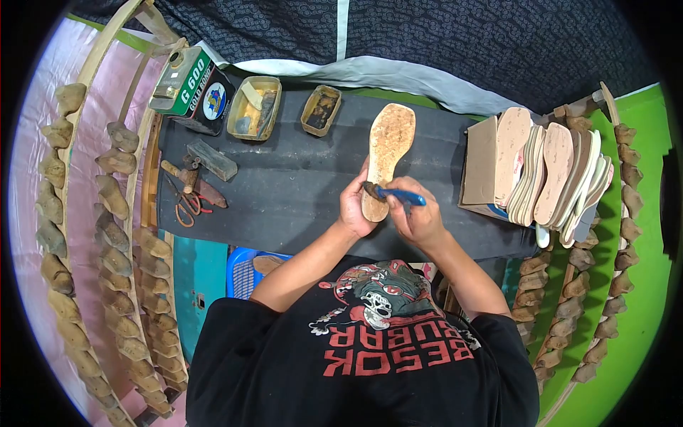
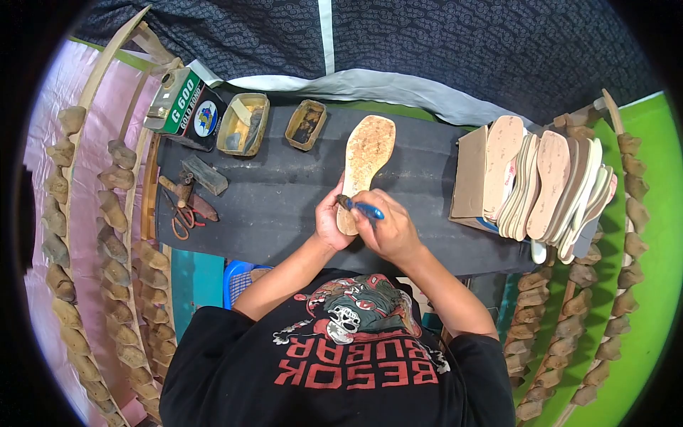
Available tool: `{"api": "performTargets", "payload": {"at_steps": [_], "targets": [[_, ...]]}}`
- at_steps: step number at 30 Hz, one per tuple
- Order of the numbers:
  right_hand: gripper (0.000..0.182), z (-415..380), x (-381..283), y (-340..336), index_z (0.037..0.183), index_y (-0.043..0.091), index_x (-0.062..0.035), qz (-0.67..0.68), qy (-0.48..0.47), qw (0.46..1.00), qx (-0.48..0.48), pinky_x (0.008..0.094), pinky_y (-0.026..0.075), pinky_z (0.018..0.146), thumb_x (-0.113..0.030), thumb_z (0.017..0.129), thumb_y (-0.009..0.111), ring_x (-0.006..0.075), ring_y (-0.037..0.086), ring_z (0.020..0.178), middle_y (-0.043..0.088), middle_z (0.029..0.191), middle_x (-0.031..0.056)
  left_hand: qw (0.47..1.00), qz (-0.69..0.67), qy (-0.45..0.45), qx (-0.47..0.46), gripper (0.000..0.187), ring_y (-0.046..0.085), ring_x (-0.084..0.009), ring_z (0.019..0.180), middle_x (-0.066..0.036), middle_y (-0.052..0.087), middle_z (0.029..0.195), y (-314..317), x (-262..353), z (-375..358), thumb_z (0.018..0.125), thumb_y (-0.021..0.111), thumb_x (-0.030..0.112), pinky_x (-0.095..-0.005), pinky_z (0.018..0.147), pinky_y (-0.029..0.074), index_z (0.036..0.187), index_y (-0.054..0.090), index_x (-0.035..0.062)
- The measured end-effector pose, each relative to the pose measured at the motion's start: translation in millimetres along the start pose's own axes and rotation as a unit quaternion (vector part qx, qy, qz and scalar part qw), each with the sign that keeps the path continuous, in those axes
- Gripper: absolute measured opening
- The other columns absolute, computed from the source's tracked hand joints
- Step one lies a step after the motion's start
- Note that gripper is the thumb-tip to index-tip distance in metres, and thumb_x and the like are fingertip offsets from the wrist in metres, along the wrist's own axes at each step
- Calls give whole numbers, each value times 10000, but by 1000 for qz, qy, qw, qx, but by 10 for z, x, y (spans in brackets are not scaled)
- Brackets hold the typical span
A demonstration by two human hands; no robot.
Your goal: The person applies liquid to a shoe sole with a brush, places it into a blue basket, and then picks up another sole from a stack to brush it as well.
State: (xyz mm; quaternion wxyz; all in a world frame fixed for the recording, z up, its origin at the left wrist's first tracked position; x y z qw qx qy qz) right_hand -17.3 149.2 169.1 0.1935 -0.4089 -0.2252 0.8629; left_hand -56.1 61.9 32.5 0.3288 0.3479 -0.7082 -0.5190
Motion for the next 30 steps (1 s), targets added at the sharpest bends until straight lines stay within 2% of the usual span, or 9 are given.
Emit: {"api": "performTargets", "payload": {"at_steps": [4, 11, 13, 18, 21, 24, 27, 28, 30], "targets": [[160, -89, -65, 16, 1077, 591, 50, 26, -1, 1000, -4, 409, 572, 717, 8, 938, 659, 358, 707, 802, 699, 959, 172, 1000, 10, -14, -15, 474, 670, -235, 1010, -55, 677, 1222, -167, 42, 83, 1085, 424, 332, -412, 871, 575, 1538, 463, 198], [127, -37, 292, -75, 1116, 586, 19, 69, 170, 982, 39, 367, 567, 676, -80, 1036, 583, 262, 723, 755, 703, 928, 167, 999, 48, -2, 7, 478, 675, -214, 1007, -30, 659, 1284, -118, 59, 51, 1085, 421, 351, -406, 804, 575, 1550, 447, 240], [137, 17, 477, -103, 1138, 581, 5, 76, 199, 975, 56, 360, 566, 678, -104, 1058, 559, 247, 724, 757, 704, 909, 157, 997, 57, -23, -50, 534, 666, -213, 1016, -38, 638, 1316, -88, -9, 5, 1084, 413, 331, -400, 792, 564, 1608, 357, 248], [180, 155, 559, -185, 1148, 582, 2, 16, 156, 985, 73, 365, 548, 645, -155, 1061, 587, 246, 717, 716, 700, 843, 141, 997, 44, -50, -30, 557, 668, -250, 973, -56, 642, 1265, -132, -174, -80, 1074, 429, 312, -410, 788, 564, 1618, 332, 250], [201, 147, 656, -168, 1156, 592, 16, 48, 191, 977, 87, 268, 513, 631, -169, 1087, 555, 99, 630, 708, 661, 810, 61, 996, 55, -55, -35, 561, 674, -248, 976, -59, 643, 1277, -188, -217, -90, 1071, 434, 309, -415, 798, 571, 1619, 331, 249], [193, 112, 642, -116, 1147, 592, 17, 86, 202, 970, 104, 264, 515, 623, -161, 1082, 558, 103, 631, 688, 671, 819, 78, 996, 75, -53, -13, 561, 682, -241, 989, -60, 641, 1300, -221, -202, -66, 1073, 427, 319, -419, 812, 579, 1620, 330, 241], [169, 66, 415, -64, 1136, 597, 16, 82, 207, 974, 37, 274, 533, 636, -135, 1075, 552, 126, 660, 697, 687, 845, 103, 997, 63, -34, -41, 477, 655, -249, 1185, -67, 649, 1340, -205, -138, -33, 1086, 407, 330, -443, 981, 548, 1529, 463, 164], [153, 38, 340, -36, 1133, 596, 22, 75, 176, 981, 32, 294, 549, 647, -107, 1065, 552, 153, 690, 713, 699, 864, 118, 997, 33, -34, -56, 476, 620, -250, 1278, -81, 628, 1398, -172, -122, 2, 1095, 387, 327, -432, 1092, 497, 1525, 477, 142], [151, -50, 271, -29, 1134, 594, 28, 68, 159, 985, 11, 303, 554, 648, -98, 1061, 556, 164, 702, 722, 705, 871, 119, 999, 47, -7, -22, 469, 614, -242, 1286, -82, 621, 1416, -86, -54, 29, 1102, 379, 320, -433, 1113, 479, 1527, 479, 149]]}}
Point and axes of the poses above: each hand's wrist, its own z-axis towards the middle knuckle, its own y-axis out of the palm, x = y × z, the point moved 6 cm from there along z, towards the middle knuckle
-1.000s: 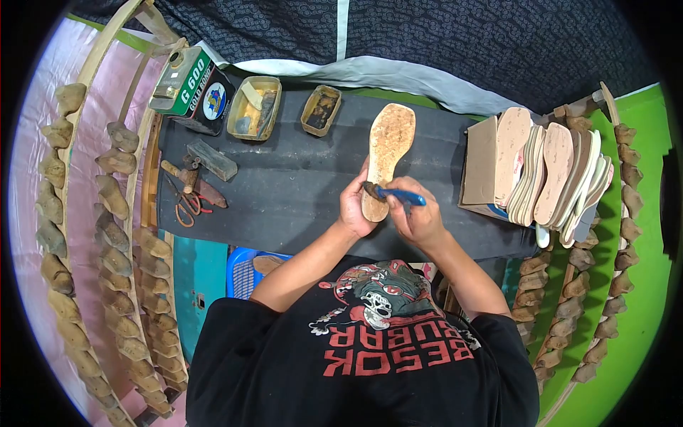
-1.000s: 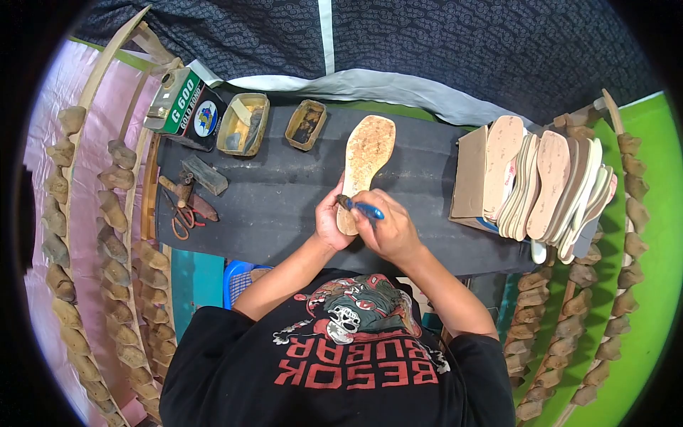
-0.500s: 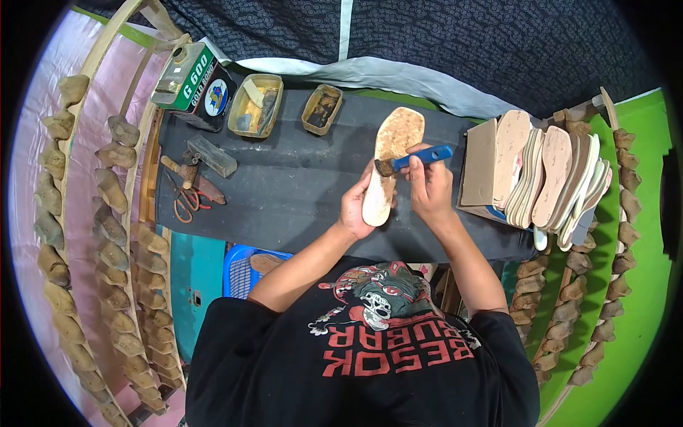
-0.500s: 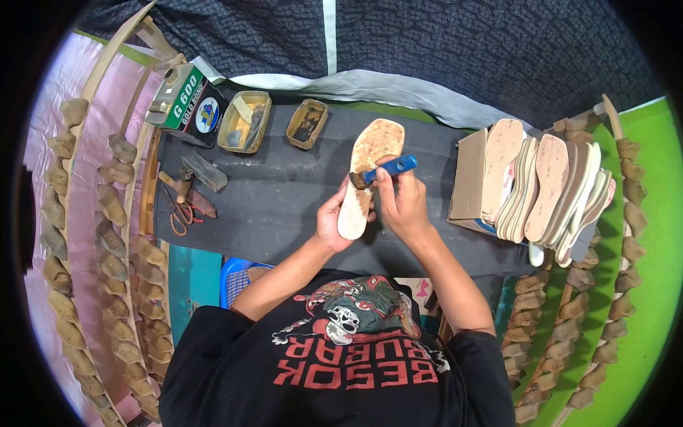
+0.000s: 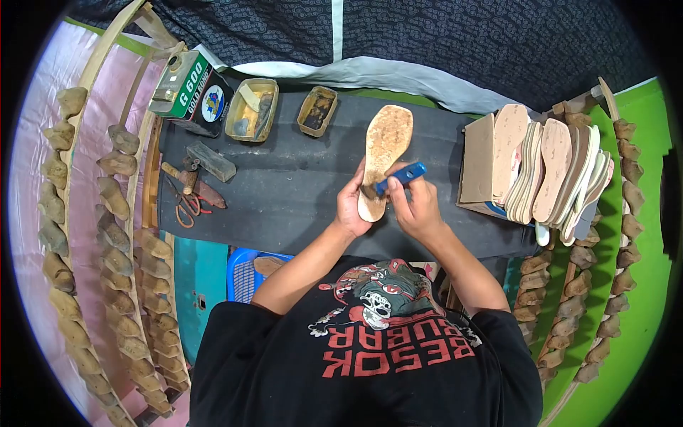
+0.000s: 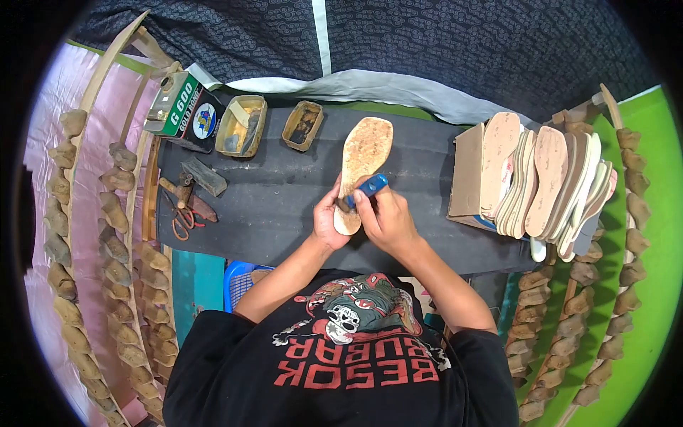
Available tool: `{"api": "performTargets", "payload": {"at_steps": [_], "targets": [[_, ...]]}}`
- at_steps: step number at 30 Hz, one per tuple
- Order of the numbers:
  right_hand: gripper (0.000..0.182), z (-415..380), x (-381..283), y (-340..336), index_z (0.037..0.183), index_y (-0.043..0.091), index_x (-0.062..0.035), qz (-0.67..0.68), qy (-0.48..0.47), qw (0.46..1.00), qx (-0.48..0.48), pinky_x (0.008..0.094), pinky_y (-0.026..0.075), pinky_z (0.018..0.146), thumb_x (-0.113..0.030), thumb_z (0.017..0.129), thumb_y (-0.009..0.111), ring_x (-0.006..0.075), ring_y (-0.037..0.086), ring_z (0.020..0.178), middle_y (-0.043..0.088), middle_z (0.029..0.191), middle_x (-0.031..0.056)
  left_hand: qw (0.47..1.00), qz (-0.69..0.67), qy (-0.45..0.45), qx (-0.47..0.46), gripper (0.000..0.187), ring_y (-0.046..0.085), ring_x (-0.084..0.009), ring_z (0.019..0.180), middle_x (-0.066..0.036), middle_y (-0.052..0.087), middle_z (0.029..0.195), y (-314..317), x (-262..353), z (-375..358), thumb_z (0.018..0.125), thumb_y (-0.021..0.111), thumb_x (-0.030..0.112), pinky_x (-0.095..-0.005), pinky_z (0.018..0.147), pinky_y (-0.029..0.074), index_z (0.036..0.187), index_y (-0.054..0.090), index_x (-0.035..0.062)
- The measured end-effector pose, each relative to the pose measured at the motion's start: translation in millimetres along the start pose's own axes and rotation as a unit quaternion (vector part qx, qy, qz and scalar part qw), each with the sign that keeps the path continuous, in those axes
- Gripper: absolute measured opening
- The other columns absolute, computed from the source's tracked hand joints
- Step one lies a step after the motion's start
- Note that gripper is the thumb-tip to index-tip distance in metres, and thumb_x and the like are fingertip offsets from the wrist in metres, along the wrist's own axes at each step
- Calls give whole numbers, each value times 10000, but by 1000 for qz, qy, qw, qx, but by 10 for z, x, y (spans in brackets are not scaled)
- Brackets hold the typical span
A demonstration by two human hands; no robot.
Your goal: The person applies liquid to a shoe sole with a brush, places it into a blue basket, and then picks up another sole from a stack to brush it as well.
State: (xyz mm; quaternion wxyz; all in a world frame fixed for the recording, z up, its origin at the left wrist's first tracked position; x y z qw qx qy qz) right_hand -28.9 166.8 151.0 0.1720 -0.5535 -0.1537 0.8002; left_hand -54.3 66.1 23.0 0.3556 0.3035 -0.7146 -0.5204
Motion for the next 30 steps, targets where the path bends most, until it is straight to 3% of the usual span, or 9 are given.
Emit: {"api": "performTargets", "payload": {"at_steps": [5, 6, 10, 15, 18, 20, 24, 27, 30], "targets": [[160, -57, -6, -83, 1148, 601, 35, -7, 16, 1000, -16, 291, 546, 644, -92, 1059, 562, 151, 696, 721, 703, 870, 120, 1000, -4, 22, -5, 517, 619, -250, 1245, -59, 603, 1431, -110, 107, 70, 1093, 391, 295, -432, 1035, 516, 1597, 378, 181], [173, -7, 26, -114, 1168, 598, 33, 1, 24, 1000, -4, 273, 537, 642, -99, 1063, 561, 126, 672, 719, 704, 877, 115, 998, -7, 14, 55, 518, 671, -242, 1085, -59, 642, 1339, 84, 111, 14, 1093, 397, 323, -433, 937, 554, 1597, 379, 205], [178, 175, 243, -160, 1173, 593, 31, 38, 35, 996, 77, 256, 524, 631, -110, 1072, 554, 98, 628, 708, 708, 880, 97, 999, 16, -25, -37, 520, 661, -208, 1019, -53, 667, 1246, -43, 3, 8, 1084, 407, 356, -415, 814, 563, 1592, 385, 245], [147, 56, 111, 44, 1107, 606, 29, 20, 38, 999, -17, 415, 565, 734, -88, 1018, 608, 342, 720, 795, 699, 935, 181, 998, -33, -39, 25, 506, 655, -235, 1145, -73, 652, 1354, -167, -68, -46, 1077, 412, 337, -436, 923, 548, 1569, 424, 219], [146, -145, -146, 183, 1090, 604, 38, -28, -104, 993, -50, 412, 564, 742, -51, 981, 641, 357, 716, 818, 697, 1010, 179, 994, -86, -10, 71, 465, 655, -280, 1194, -110, 649, 1378, -145, -3, -75, 1073, 418, 301, -462, 1019, 536, 1505, 518, 160], [143, -221, -236, 229, 1077, 604, 41, -33, -133, 989, -56, 410, 563, 736, -34, 965, 653, 358, 713, 815, 699, 1026, 177, 998, -57, 11, -5, 442, 667, -287, 1070, -108, 678, 1280, -282, 46, -27, 1078, 421, 318, -443, 957, 560, 1466, 546, 147], [135, -203, -126, 88, 1067, 586, 40, -41, -67, 996, -51, 404, 577, 743, -19, 962, 646, 351, 720, 828, 704, 1026, 183, 998, -34, 35, 29, 411, 672, -273, 989, -97, 700, 1160, -283, 171, -10, 1080, 420, 339, -438, 833, 583, 1409, 575, 148], [117, -190, -144, 9, 1045, 594, 40, -6, -11, 999, -31, 397, 576, 712, -20, 961, 648, 336, 719, 794, 705, 1026, 191, 998, -2, 47, 35, 461, 673, -241, 990, -49, 658, 1208, -321, 234, 15, 1071, 437, 346, -433, 791, 583, 1518, 465, 236], [94, -199, -260, 102, 1026, 606, 40, -34, -117, 992, -20, 379, 555, 642, -28, 971, 643, 293, 706, 727, 710, 999, 189, 998, 6, 46, 36, 465, 675, -235, 982, -46, 654, 1215, -284, 229, 25, 1078, 435, 335, -424, 799, 579, 1533, 452, 238]]}}
Point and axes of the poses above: each hand's wrist, its own z-axis towards the middle knuckle, its own y-axis out of the palm, x = y × z, the point moved 6 cm from there along z, towards the middle knuckle
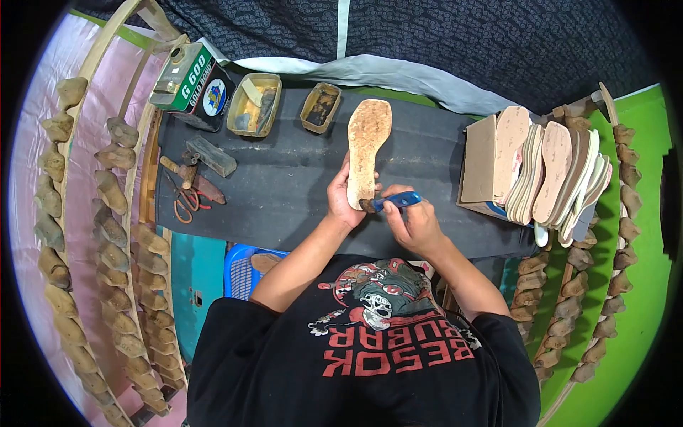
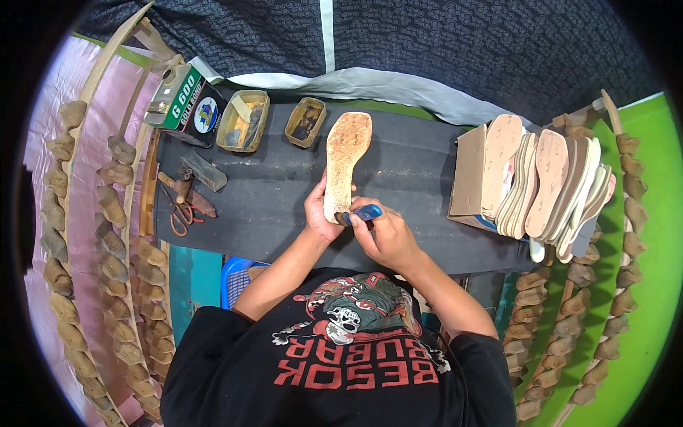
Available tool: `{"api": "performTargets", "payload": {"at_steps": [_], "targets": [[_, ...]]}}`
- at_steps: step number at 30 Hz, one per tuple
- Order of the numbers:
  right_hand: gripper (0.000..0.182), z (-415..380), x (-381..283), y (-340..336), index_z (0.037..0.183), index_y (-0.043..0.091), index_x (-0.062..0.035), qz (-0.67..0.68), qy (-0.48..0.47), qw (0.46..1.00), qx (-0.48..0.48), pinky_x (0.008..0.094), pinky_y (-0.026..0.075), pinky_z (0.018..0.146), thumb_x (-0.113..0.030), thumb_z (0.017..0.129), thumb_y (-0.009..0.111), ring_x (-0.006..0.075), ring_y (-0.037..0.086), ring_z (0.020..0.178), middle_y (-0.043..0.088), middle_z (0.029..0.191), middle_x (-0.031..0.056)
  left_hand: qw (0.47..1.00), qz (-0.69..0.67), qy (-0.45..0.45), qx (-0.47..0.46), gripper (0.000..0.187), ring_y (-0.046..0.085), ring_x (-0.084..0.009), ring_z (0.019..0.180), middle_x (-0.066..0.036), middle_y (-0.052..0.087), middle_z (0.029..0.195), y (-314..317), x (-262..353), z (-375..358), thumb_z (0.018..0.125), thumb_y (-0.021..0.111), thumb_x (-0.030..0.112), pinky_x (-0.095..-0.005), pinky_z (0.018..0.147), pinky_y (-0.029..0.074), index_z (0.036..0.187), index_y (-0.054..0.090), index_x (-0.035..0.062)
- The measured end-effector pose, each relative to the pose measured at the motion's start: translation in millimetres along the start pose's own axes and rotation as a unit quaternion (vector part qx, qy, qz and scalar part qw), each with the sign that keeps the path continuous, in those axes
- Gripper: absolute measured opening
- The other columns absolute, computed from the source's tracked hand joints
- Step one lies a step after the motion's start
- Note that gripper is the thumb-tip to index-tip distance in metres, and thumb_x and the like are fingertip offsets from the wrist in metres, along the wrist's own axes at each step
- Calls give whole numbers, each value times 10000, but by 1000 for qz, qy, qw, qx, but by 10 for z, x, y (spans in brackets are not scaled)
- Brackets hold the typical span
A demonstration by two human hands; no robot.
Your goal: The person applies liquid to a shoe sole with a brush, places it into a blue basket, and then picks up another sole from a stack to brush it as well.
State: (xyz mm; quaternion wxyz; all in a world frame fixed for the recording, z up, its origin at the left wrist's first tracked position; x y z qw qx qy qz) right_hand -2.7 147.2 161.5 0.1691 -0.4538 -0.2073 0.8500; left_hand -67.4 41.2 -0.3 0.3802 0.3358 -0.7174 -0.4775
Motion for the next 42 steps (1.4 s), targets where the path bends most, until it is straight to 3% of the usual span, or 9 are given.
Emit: {"api": "performTargets", "payload": {"at_steps": [8, 14, 18, 22, 29, 34, 37, 40, 42], "targets": [[115, 122, 338, -149, 1098, 607, 12, -23, 116, 990, 74, 340, 518, 592, -75, 1023, 606, 204, 668, 648, 680, 800, 120, 998, 51, 12, -23, 530, 689, -235, 998, -70, 626, 1340, 128, -26, -84, 1085, 433, 297, -405, 810, 603, 1596, 361, 178], [120, 254, 432, -216, 1108, 602, 37, -57, 119, 989, 67, 329, 551, 644, -56, 1041, 568, 188, 702, 728, 699, 881, 131, 992, 99, -1, -76, 585, 692, -208, 999, -75, 608, 1379, 210, -46, -181, 1083, 429, 318, -361, 766, 617, 1630, 296, 157], [142, 228, 84, -25, 1061, 600, 24, -74, -13, 996, 43, 401, 541, 642, -48, 962, 671, 319, 677, 697, 693, 912, 166, 995, 80, 45, -48, 587, 635, -241, 1184, -74, 568, 1451, 202, 131, -70, 1074, 435, 300, -422, 958, 569, 1627, 306, 152], [178, 126, -171, 255, 1060, 585, 36, -23, -45, 999, 14, 410, 562, 672, -30, 934, 691, 331, 703, 739, 695, 938, 168, 995, 85, 19, -49, 554, 530, -245, 1378, -90, 513, 1536, 131, 218, -40, 1076, 398, 266, -411, 1146, 444, 1610, 334, 130], [120, 225, 123, 211, 1067, 594, 40, -42, 59, 995, 65, 388, 563, 665, -21, 978, 648, 318, 719, 742, 701, 959, 170, 995, 61, 17, -70, 563, 466, -258, 1443, -109, 444, 1587, 206, 15, -145, 1078, 334, 251, -428, 1214, 370, 1625, 291, 127], [126, 229, 341, 58, 1095, 596, 30, -31, 150, 983, 104, 382, 566, 684, -52, 1008, 635, 297, 724, 773, 699, 926, 175, 994, 70, -31, -79, 542, 527, -213, 1353, -65, 510, 1499, 193, -217, -251, 1088, 331, 273, -402, 1085, 458, 1618, 303, 164], [123, 132, 304, 46, 1130, 610, 30, -54, 113, 990, 67, 298, 554, 651, -51, 1047, 569, 159, 704, 732, 699, 854, 118, 996, 65, -12, -63, 561, 536, -217, 1355, -65, 515, 1512, 153, -246, -240, 1084, 354, 290, -397, 1100, 465, 1625, 295, 158], [145, 19, 76, 58, 1101, 613, 38, -34, 40, 999, 11, 379, 573, 712, -30, 977, 646, 287, 722, 778, 707, 934, 163, 997, 51, 27, -47, 580, 446, -253, 1458, -106, 435, 1602, 180, -179, -239, 1074, 377, 263, -419, 1216, 360, 1632, 280, 138], [177, -92, 15, 45, 1073, 618, 38, 10, 1, 1000, -8, 418, 575, 727, -29, 928, 696, 341, 721, 799, 715, 973, 175, 996, 46, 48, -55, 567, 602, -271, 1253, -110, 569, 1444, 199, -108, -180, 1073, 404, 282, -457, 1092, 487, 1620, 306, 168]]}}
Point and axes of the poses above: each hand's wrist, its own z-axis towards the middle knuckle, its own y-axis out of the palm, x = y × z, the point moved 6 cm from there along z, towards the middle knuckle
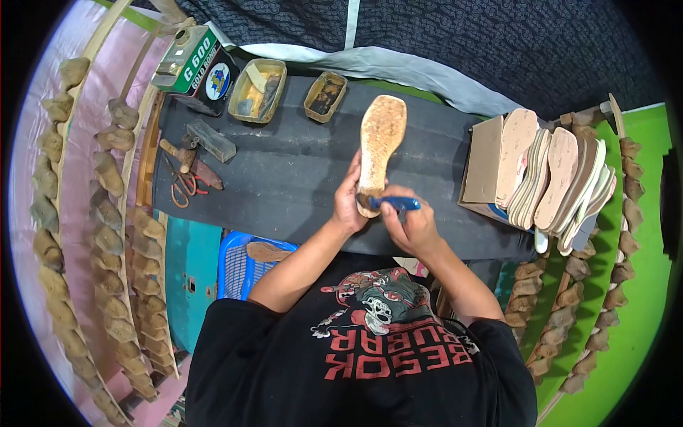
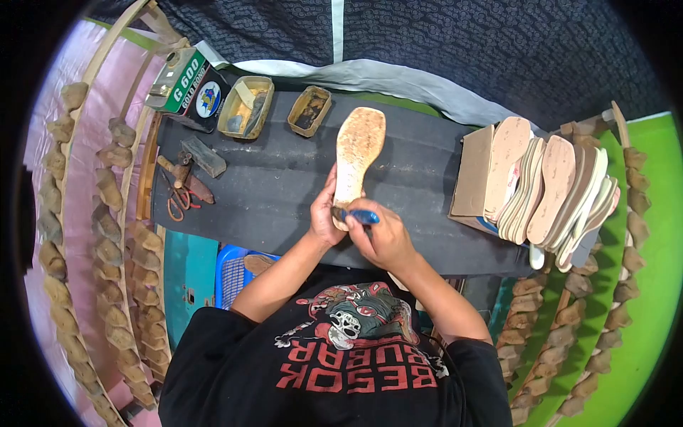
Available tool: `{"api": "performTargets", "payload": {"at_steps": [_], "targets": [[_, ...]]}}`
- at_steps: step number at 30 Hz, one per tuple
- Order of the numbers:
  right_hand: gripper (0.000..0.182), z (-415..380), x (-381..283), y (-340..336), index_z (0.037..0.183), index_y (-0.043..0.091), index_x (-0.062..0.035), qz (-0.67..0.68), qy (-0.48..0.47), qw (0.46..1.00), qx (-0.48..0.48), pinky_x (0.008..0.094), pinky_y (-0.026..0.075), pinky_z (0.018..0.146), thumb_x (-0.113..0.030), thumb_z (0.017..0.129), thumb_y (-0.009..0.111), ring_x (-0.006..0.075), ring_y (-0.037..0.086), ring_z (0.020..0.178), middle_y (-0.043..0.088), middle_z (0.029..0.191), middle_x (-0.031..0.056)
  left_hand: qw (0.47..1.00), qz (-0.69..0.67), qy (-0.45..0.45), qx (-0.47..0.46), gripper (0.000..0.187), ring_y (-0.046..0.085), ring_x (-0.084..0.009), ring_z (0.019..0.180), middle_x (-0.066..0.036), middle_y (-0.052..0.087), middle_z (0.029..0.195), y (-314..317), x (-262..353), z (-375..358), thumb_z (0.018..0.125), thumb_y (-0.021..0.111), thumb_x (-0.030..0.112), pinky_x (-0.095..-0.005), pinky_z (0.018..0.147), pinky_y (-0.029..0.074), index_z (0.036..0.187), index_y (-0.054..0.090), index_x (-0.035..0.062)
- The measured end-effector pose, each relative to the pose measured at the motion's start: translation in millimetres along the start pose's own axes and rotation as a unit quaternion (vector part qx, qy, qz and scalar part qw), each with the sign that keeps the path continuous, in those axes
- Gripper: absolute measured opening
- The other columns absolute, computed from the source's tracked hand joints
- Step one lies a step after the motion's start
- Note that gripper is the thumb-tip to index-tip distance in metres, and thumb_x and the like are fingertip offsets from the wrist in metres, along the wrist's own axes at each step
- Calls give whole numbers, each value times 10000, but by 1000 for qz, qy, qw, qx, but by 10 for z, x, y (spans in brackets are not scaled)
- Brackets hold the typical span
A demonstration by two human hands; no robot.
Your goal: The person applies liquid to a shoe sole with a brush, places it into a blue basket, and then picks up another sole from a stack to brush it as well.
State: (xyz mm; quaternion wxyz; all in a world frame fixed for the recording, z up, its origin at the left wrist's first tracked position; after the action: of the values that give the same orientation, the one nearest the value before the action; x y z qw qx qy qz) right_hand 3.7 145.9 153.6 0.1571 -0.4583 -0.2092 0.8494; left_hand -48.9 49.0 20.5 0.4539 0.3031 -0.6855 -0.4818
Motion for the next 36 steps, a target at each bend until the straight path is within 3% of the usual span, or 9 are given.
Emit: {"api": "performTargets", "payload": {"at_steps": [1, 2, 4, 10, 14, 18, 21, 27, 36], "targets": [[176, -14, 7, -39, 1067, 621, 34, -2, -9, 1000, -11, 417, 575, 720, -28, 922, 700, 344, 717, 794, 717, 977, 177, 999, -12, 5, -36, 556, 648, -274, 1164, -108, 613, 1373, 14, 35, 12, 1074, 409, 284, -477, 1031, 534, 1614, 320, 181], [174, -31, 13, -96, 1061, 624, 30, -3, -18, 1000, -21, 417, 574, 713, -27, 917, 704, 348, 713, 789, 720, 982, 180, 999, 7, 10, 33, 520, 675, -266, 1021, -90, 651, 1260, -74, 24, -1, 1077, 421, 304, -495, 891, 579, 1585, 367, 207], [142, -45, 113, -257, 1037, 620, 15, -3, -44, 998, -34, 380, 552, 704, -38, 927, 692, 315, 687, 785, 694, 962, 167, 998, -2, 35, 42, 543, 664, -260, 1022, -79, 631, 1301, -95, 32, -32, 1075, 431, 320, -465, 849, 572, 1600, 336, 220], [100, 34, 940, -644, 1045, 574, -19, 178, 175, 964, 96, 298, 477, 723, -109, 1034, 531, 147, 621, 803, 634, 1005, 77, 997, 1, 47, 53, 500, 639, -245, 1028, -50, 617, 1304, -134, -71, -331, 1085, 457, 333, -437, 815, 547, 1564, 378, 211], [199, -112, 1355, -31, 1221, 532, -35, 400, 361, 842, -13, 283, 505, 691, -103, 1039, 492, 138, 601, 682, 646, 1055, 97, 992, 30, 91, 81, 609, 672, -249, 1075, -98, 577, 1378, -233, -264, -656, 1102, 457, 396, -456, 848, 604, 1631, 247, 180], [391, -365, 1240, 535, 1380, 463, -15, 438, 456, 769, -92, 320, 532, 630, -134, 1018, 552, 125, 562, 623, 623, 1026, 86, 987, 32, 119, 100, 696, 664, -241, 1092, -107, 574, 1365, -183, -317, -1039, 1083, 510, 370, -431, 851, 628, 1654, 163, 175], [465, -321, 919, 758, 1429, 431, 0, 497, 434, 740, -130, 318, 540, 629, -151, 1014, 576, 123, 559, 618, 604, 1012, 74, 984, 31, 142, 101, 720, 694, -250, 1095, -109, 557, 1416, -225, -167, -1314, 1083, 499, 394, -436, 849, 644, 1667, 129, 190], [650, -326, 402, 1244, 1549, 349, -37, 439, 370, 760, -306, 267, 526, 571, -26, 934, 558, 84, 531, 567, 652, 1233, 135, 959, 2, 229, 165, 723, 676, -288, 1138, -103, 485, 1541, -575, 97, -1888, 1050, 522, 263, -440, 940, 596, 1668, 156, 185], [746, -692, -351, 2477, 1584, 329, -90, 340, 303, 755, -472, 238, 497, 551, 30, 890, 578, 86, 570, 608, 657, 1257, 117, 901, 130, 330, 248, 628, 487, -247, 1419, -116, 421, 1591, -1102, 687, -3080, 1094, 496, 197, -433, 1138, 465, 1643, 205, 108]]}}
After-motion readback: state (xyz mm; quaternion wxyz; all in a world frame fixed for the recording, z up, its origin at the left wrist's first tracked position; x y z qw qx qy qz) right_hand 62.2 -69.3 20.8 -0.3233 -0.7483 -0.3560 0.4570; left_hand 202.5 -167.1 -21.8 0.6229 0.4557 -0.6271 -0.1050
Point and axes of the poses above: each hand's wrist, its own z-axis towards the middle knuckle, its own y-axis out of the palm, x = y × z, the point moved 6 cm from there along z, towards the middle knuckle
